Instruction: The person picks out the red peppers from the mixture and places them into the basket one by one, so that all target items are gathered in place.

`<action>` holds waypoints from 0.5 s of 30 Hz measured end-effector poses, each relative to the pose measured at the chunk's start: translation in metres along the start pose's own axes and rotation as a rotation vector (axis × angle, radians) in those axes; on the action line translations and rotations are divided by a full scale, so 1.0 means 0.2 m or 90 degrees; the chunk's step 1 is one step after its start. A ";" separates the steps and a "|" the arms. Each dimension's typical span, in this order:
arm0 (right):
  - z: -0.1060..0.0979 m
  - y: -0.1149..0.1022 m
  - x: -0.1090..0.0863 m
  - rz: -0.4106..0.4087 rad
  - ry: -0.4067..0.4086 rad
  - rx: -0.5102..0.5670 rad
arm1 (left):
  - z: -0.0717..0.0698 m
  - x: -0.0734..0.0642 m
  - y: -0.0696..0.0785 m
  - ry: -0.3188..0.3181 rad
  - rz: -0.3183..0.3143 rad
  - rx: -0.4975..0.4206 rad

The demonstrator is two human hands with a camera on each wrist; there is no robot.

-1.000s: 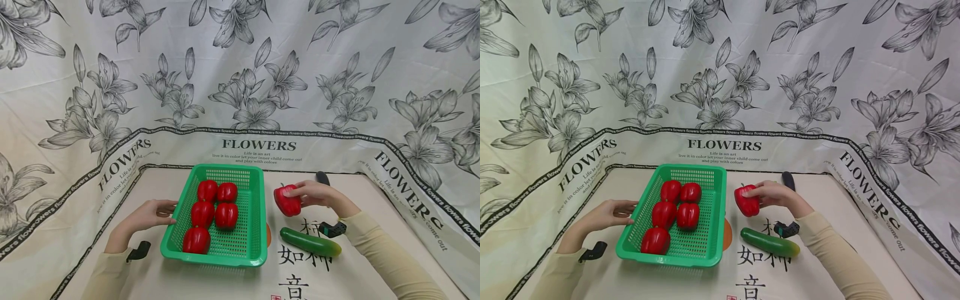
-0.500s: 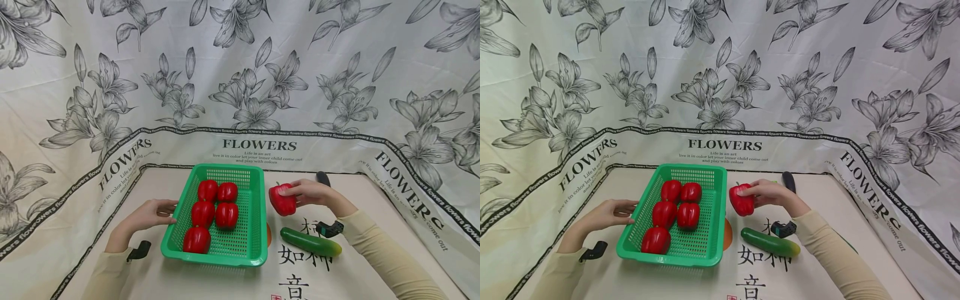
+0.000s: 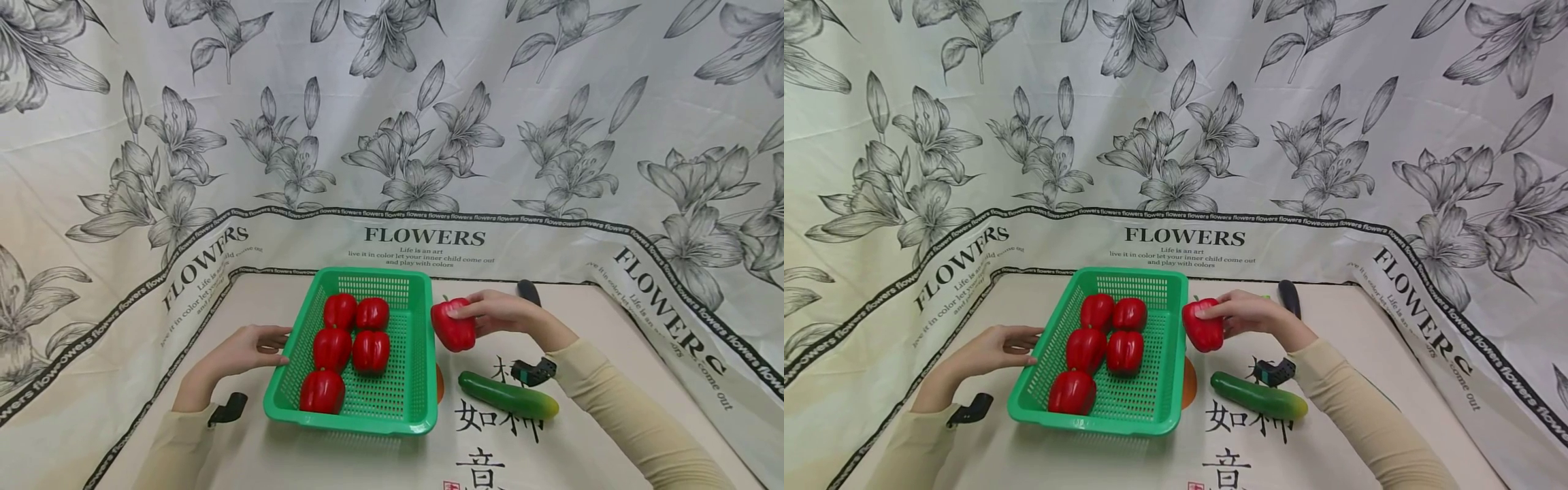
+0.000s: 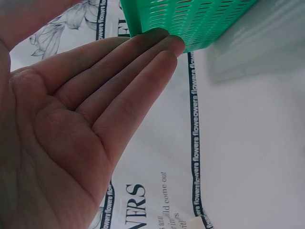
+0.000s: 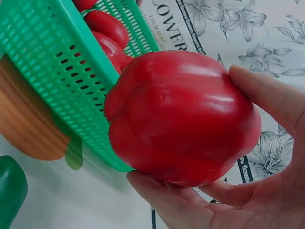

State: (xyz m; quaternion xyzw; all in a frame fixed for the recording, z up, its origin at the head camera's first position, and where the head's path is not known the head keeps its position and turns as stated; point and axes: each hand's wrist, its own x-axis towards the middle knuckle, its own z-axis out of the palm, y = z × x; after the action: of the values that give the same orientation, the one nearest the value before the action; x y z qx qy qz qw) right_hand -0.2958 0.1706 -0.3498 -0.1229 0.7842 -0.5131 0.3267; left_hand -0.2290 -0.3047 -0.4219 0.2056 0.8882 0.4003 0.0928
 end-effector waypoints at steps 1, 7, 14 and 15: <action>0.00 0.00 0.00 0.000 0.002 -0.003 | 0.00 0.00 0.00 -0.001 0.000 0.000; 0.03 -0.04 0.01 -0.006 -0.007 -0.012 | 0.00 0.00 0.00 0.000 0.003 -0.002; 0.06 -0.07 0.03 0.006 -0.011 -0.016 | 0.00 0.00 0.01 0.000 -0.004 0.003; 0.06 -0.08 0.03 0.007 -0.011 -0.014 | 0.00 -0.01 0.01 0.000 -0.004 0.005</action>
State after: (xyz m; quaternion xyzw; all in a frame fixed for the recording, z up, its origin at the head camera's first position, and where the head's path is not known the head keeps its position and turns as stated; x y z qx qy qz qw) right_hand -0.2943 0.1514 -0.3413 -0.1267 0.7876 -0.5013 0.3351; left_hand -0.2275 -0.3041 -0.4215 0.2028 0.8904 0.3968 0.0932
